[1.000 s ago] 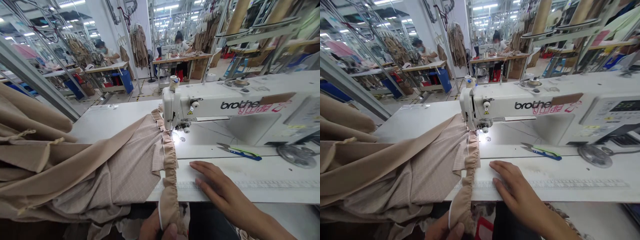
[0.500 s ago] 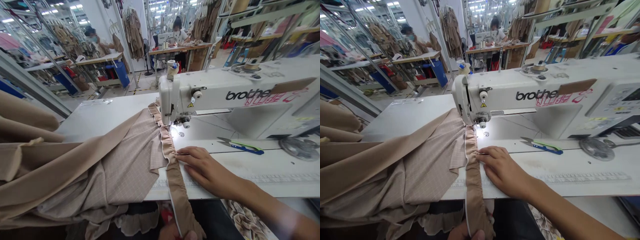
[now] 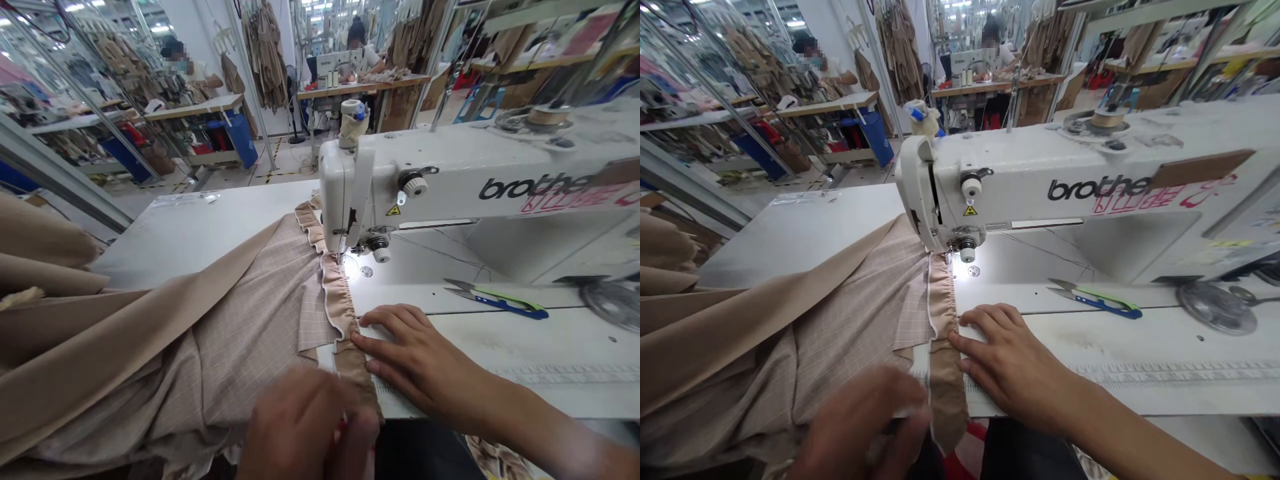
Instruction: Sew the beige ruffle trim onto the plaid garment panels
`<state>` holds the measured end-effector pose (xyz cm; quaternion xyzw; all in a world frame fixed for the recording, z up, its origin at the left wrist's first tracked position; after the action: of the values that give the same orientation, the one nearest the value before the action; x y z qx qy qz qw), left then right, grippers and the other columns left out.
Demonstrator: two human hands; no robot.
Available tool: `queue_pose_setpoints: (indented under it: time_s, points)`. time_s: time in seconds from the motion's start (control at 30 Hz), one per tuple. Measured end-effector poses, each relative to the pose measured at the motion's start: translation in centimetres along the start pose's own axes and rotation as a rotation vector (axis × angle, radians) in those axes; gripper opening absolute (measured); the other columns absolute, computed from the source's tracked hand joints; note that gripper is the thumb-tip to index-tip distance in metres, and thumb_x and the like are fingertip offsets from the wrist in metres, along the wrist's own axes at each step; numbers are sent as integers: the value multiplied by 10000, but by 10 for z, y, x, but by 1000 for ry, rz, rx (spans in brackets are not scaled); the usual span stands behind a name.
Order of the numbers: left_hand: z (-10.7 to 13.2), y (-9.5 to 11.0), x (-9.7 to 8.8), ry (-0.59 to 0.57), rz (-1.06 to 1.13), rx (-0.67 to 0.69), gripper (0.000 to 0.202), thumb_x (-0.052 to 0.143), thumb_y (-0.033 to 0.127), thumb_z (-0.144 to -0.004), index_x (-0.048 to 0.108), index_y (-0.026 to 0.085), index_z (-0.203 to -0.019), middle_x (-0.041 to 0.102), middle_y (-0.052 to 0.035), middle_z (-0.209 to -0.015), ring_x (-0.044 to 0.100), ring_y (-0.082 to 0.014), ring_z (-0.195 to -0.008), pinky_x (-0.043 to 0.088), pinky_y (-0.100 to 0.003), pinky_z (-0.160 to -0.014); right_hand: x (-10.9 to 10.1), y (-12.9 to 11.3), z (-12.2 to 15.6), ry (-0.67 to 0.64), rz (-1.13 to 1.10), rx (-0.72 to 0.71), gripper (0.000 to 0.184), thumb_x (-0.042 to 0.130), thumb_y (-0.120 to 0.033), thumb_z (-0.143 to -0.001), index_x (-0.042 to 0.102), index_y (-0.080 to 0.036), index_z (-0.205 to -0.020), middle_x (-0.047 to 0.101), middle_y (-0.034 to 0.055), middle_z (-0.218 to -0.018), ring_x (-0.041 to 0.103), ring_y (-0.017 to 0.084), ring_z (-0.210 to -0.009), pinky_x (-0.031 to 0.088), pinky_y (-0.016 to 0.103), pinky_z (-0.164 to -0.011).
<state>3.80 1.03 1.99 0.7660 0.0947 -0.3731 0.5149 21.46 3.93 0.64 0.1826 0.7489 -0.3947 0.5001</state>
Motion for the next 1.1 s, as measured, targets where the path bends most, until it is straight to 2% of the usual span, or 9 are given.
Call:
queue_pose_setpoints:
  time_s: [0.1,0.2,0.27,0.4,0.57,0.67,0.83,0.97,1.1]
  points:
    - [-64,-7,-16,90,-376,240,305,423,232,-1031,694,137,-1132,760,-134,-1132,687,-294,-1074,518,-497,-954,-3,2,-2,-29,-26,-7,323,551,-291,-1014,668,-277,-1315,633,105,-1307,564,280,-1229,471,490,-1035]
    - [-99,-36,-6,-43,-622,252,309,429,208,-1033,640,89,-1224,716,-167,-1276,639,-327,-1216,407,-611,-1088,-6,3,-6,-69,-51,-26,267,569,-305,-1010,703,-273,-1239,643,96,-1277,570,276,-1226,477,473,-1028]
    - [-102,-51,1,-76,-685,251,324,416,228,-1050,627,94,-1256,691,-168,-1336,612,-322,-1271,340,-630,-1134,-8,4,-8,-88,-58,-29,259,563,-304,-1015,698,-271,-1233,639,92,-1276,565,270,-1232,474,462,-1031]
    - [-95,-63,7,-44,-720,295,382,368,277,-1079,616,88,-1300,668,-176,-1386,592,-312,-1306,278,-601,-1165,-7,10,-12,-132,-67,-21,246,551,-311,-1024,690,-266,-1221,627,89,-1278,552,270,-1243,468,461,-1041]
    - [-116,-72,2,-101,-703,253,421,373,319,-1082,586,90,-1366,635,-159,-1438,568,-311,-1332,262,-590,-1184,-1,24,-19,-101,-41,4,298,553,-327,-1022,658,-275,-1296,591,104,-1343,510,294,-1301,447,505,-1075]
    - [-123,-64,-3,-83,-721,269,404,395,299,-1071,606,68,-1326,663,-180,-1384,581,-337,-1296,310,-605,-1154,0,28,-23,-86,-31,-12,322,546,-349,-1027,646,-272,-1324,584,114,-1359,504,299,-1310,446,514,-1078]
    - [-105,-42,-3,48,-628,322,330,395,214,-1054,629,72,-1237,703,-179,-1263,620,-303,-1200,403,-546,-1103,-2,27,-24,-87,-16,-23,350,542,-327,-1028,633,-261,-1359,597,120,-1354,526,298,-1296,455,508,-1076]
    - [-99,-54,8,-24,-712,300,363,383,214,-1058,605,60,-1301,638,-190,-1410,555,-321,-1326,330,-579,-1166,-4,29,-25,-63,-26,-21,323,538,-332,-1031,662,-271,-1322,611,118,-1329,548,301,-1258,466,512,-1057]
    - [-114,-77,9,-120,-752,202,450,315,266,-1080,542,72,-1416,608,-169,-1467,537,-308,-1362,292,-583,-1183,-1,37,-32,-45,-24,18,322,521,-321,-1038,651,-265,-1327,592,126,-1358,526,308,-1280,445,541,-1065]
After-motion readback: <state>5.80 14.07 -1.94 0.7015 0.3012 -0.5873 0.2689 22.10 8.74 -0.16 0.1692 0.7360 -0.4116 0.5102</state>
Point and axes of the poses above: each hand's wrist, its own z-axis away from the middle knuckle, its own x-axis out of the palm, y = z × x, the point moved 5 cm from there along -z, towards the middle knuckle
